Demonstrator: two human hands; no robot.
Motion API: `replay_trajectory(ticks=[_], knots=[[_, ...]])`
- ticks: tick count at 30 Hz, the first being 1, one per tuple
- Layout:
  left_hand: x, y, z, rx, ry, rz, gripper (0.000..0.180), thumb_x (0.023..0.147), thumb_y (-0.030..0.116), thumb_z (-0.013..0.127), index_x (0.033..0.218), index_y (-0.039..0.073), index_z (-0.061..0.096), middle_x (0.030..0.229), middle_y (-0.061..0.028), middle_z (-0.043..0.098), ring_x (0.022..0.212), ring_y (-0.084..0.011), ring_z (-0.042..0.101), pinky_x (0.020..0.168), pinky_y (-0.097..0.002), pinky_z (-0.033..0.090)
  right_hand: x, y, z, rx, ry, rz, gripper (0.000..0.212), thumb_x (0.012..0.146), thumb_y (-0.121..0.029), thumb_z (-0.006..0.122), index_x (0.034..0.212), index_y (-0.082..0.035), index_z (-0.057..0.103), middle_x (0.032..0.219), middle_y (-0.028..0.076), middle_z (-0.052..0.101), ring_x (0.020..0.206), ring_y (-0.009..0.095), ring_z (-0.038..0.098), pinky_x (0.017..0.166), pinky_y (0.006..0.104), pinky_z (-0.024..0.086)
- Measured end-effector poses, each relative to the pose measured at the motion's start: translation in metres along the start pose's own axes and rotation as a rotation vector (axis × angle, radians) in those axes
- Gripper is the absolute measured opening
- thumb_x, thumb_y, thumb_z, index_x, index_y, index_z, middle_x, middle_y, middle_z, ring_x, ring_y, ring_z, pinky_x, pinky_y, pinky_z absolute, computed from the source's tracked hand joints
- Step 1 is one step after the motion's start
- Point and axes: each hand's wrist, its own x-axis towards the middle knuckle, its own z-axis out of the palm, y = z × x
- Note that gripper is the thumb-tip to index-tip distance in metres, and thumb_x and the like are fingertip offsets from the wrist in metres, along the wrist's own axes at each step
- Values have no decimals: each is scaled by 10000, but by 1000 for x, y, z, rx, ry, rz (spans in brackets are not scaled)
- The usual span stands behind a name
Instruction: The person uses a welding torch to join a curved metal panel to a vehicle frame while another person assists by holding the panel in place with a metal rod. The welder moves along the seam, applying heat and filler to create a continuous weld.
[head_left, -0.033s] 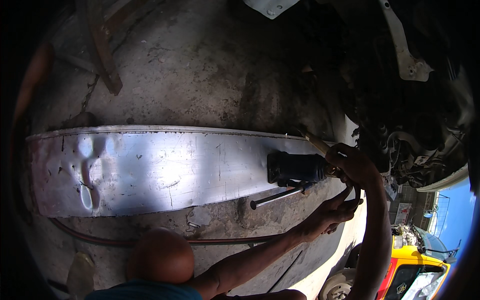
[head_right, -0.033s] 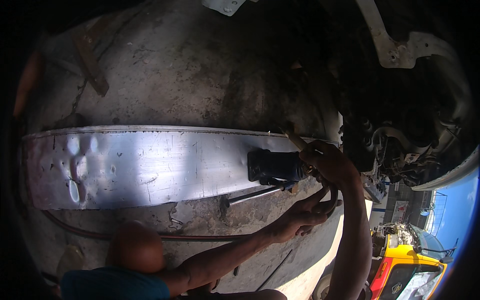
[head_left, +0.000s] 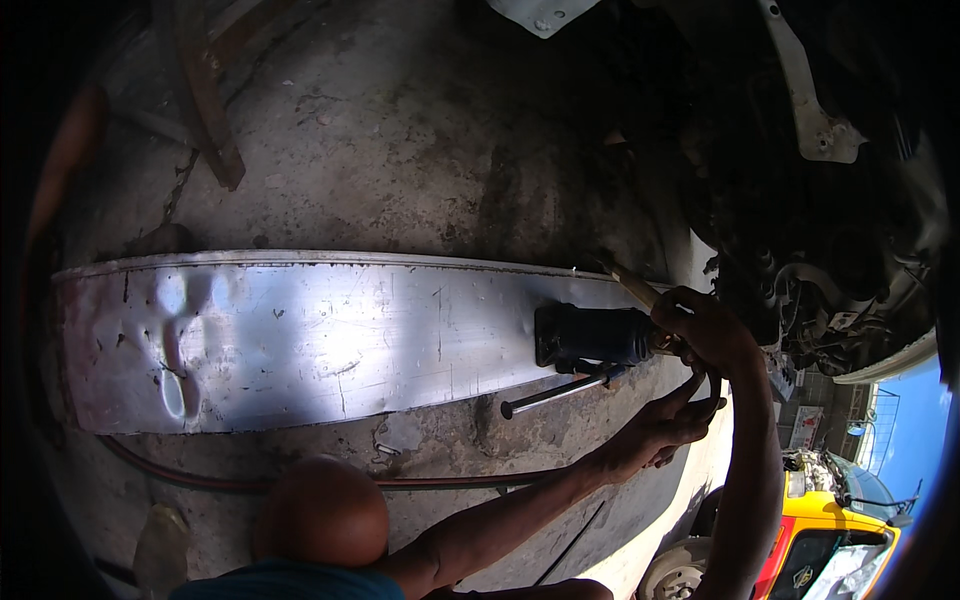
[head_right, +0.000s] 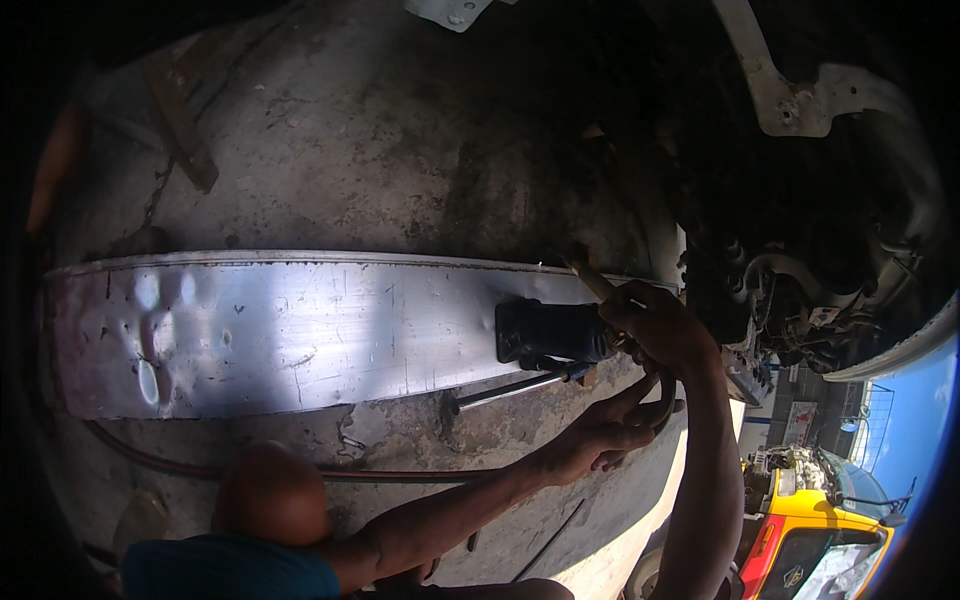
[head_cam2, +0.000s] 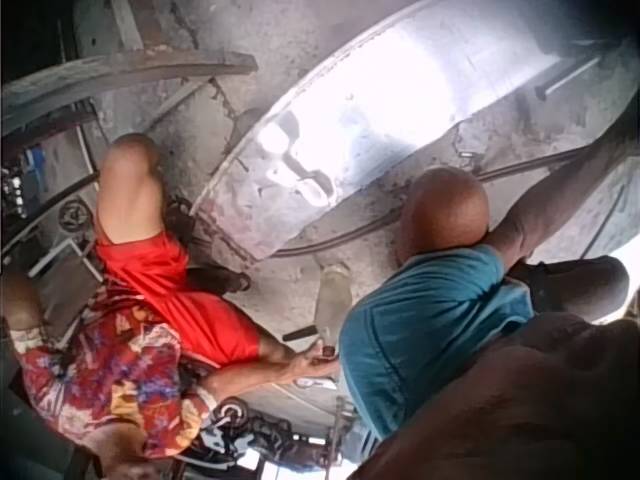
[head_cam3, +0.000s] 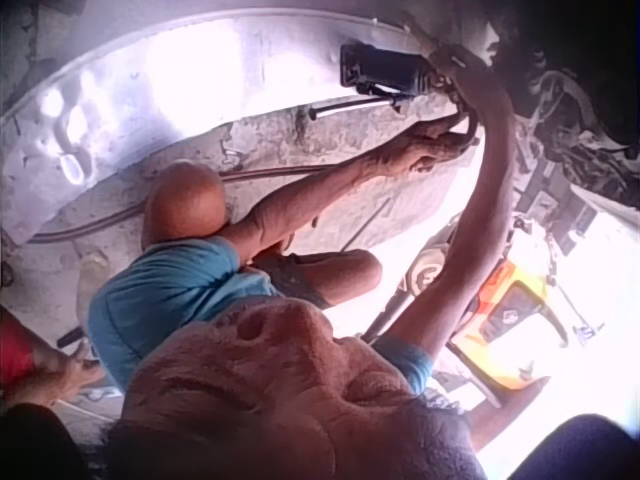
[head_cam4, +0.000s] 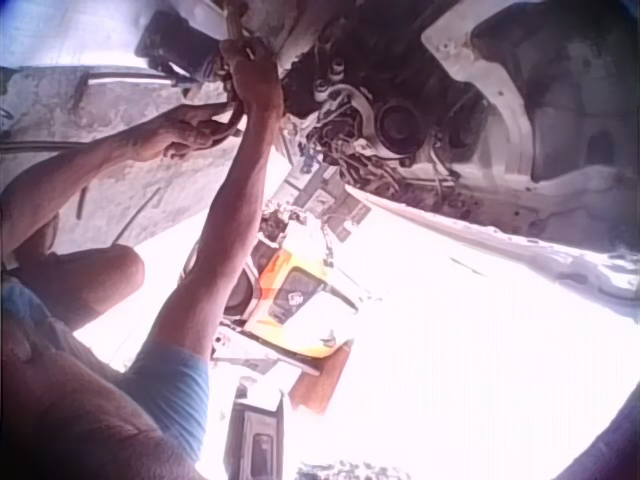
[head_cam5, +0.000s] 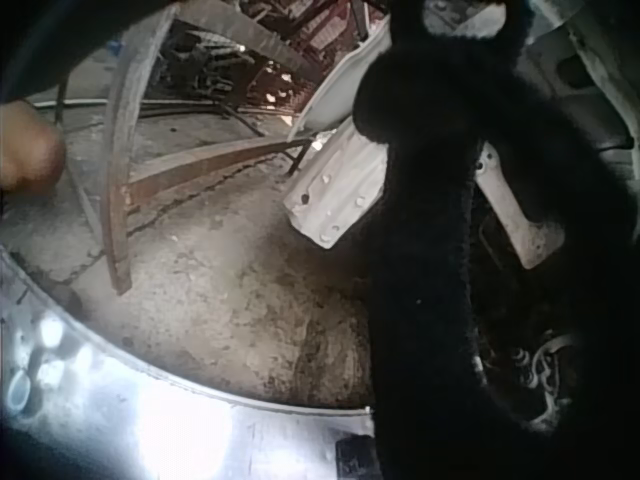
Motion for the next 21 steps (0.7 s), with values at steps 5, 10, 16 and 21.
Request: replay_trajectory(ticks=[5,10,16,21], knots=[[3,1,-3,16,7,0,989,1007,353,691,1717,165,29,1235,-21,629,605,-33,332,525,-219,347,1,-4,1,-27,22,-7,241,994,-338,717,1094,-119,712,764,32,732,518,84,555,487,286,439],[3,1,-6,32,12,-7,977,1009,350,690,1715,152,46,1108,2,622,588,-29,339,517,-216,350,6,2,3,-1,16,18,281,991,-370,721,1110,-114,716,745,35,712,531,92,574,495,294,449],[3,2,-3,12,41,3,965,1014,345,685,1712,131,54,1038,21,604,576,-25,353,511,-214,355,6,0,5,-29,31,24,289,991,-371,726,1110,-109,710,733,29,696,529,97,571,494,292,447],[3,2,-3,16,51,1,992,1001,366,699,1711,123,50,973,22,581,559,-27,344,507,-219,350,11,5,7,-9,25,22,272,997,-342,724,1120,-101,698,726,26,682,519,95,555,482,295,433]])
